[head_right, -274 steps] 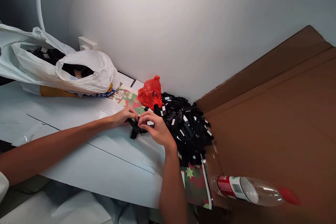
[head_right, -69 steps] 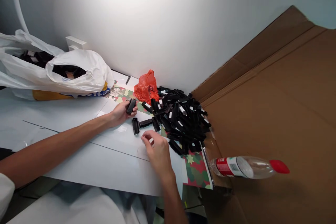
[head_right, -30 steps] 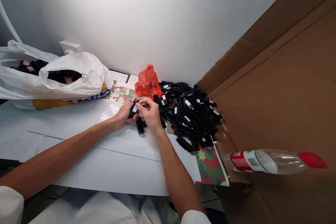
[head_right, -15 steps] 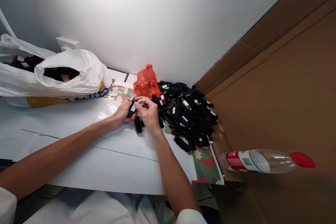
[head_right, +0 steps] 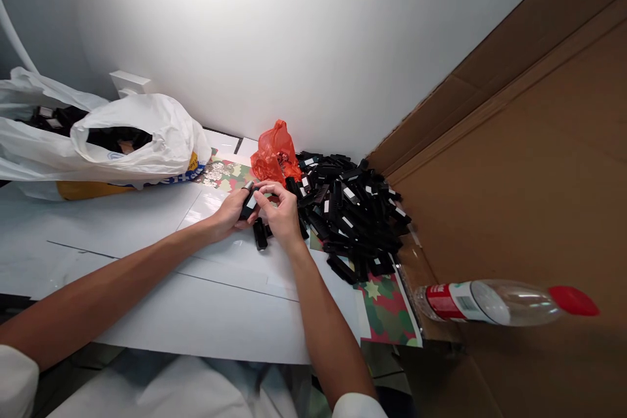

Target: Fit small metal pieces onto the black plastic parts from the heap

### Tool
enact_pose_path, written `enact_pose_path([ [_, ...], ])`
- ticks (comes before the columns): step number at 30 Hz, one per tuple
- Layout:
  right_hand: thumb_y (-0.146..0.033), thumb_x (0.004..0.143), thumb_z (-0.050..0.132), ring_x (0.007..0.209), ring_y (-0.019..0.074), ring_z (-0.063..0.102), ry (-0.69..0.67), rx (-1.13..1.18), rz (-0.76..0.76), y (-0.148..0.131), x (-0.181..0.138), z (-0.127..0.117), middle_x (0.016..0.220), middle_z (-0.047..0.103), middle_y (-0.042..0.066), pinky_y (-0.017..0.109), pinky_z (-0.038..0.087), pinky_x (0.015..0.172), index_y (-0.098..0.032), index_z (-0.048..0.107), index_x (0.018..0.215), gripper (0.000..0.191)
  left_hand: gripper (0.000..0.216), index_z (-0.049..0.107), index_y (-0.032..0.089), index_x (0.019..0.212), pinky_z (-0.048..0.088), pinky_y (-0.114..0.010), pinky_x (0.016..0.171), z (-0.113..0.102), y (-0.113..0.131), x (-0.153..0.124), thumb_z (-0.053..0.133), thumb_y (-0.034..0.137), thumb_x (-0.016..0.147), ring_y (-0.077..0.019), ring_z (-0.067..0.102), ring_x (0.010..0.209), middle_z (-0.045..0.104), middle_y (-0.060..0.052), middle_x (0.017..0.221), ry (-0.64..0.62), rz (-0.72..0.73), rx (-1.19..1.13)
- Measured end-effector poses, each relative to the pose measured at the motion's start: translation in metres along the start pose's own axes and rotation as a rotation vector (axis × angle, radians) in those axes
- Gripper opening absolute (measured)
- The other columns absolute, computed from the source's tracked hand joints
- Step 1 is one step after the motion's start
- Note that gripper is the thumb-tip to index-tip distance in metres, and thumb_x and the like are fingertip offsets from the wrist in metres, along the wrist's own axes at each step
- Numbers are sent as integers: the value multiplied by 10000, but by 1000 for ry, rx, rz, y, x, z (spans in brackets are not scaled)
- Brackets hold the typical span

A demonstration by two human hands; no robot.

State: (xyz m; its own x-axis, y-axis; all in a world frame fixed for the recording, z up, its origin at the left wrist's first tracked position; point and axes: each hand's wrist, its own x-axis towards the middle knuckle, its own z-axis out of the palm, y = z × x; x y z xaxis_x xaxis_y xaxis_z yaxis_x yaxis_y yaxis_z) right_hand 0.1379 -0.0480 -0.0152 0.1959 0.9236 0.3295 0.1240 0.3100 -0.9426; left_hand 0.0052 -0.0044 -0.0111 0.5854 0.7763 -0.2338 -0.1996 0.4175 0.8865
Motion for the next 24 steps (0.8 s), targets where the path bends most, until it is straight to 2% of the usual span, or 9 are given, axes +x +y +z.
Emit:
enact_pose_path([
  [9, -377, 933, 686, 1063, 243, 688, -9, -177, -123, -8, -2, 1, 1089, 728, 92, 345, 551, 845, -219, 636, 855, 183, 441, 543, 179, 656, 144, -199, 329, -3, -3, 3, 475, 431, 1011, -73, 283, 290, 489, -30, 420, -30, 17, -2],
  [12, -360, 951, 662, 1084, 251, 681, -7, -236, -164, -11, -3, 2, 1086, 729, 96, 359, 537, 851, -220, 620, 857, 174, 398, 567, 177, 710, 149, -198, 329, -2, -3, 3, 457, 409, 1015, -79, 290, 286, 493, -23, 419, -21, 11, -10],
  [15, -348, 958, 648, 1073, 251, 682, -3, -263, -179, -11, -4, 3, 1095, 727, 99, 366, 528, 849, -218, 617, 872, 159, 345, 570, 184, 761, 157, -191, 334, -3, -4, 2, 478, 411, 1006, -83, 300, 287, 497, -11, 421, -9, 5, -21],
  [19, -335, 955, 640, 1067, 247, 681, -1, -285, -192, -9, -5, 4, 1092, 728, 94, 367, 517, 851, -218, 614, 881, 141, 362, 519, 199, 728, 172, -184, 342, -3, -4, 2, 496, 441, 996, -82, 319, 299, 493, -9, 427, -7, -1, -11],
  [24, -350, 932, 661, 1049, 240, 683, 41, -327, -169, -13, -8, 7, 1096, 737, 81, 363, 508, 840, -222, 619, 1015, 158, 419, 506, 210, 721, 156, -195, 325, -4, -2, 0, 421, 493, 1018, -87, 284, 283, 477, -9, 407, -11, -27, 11],
])
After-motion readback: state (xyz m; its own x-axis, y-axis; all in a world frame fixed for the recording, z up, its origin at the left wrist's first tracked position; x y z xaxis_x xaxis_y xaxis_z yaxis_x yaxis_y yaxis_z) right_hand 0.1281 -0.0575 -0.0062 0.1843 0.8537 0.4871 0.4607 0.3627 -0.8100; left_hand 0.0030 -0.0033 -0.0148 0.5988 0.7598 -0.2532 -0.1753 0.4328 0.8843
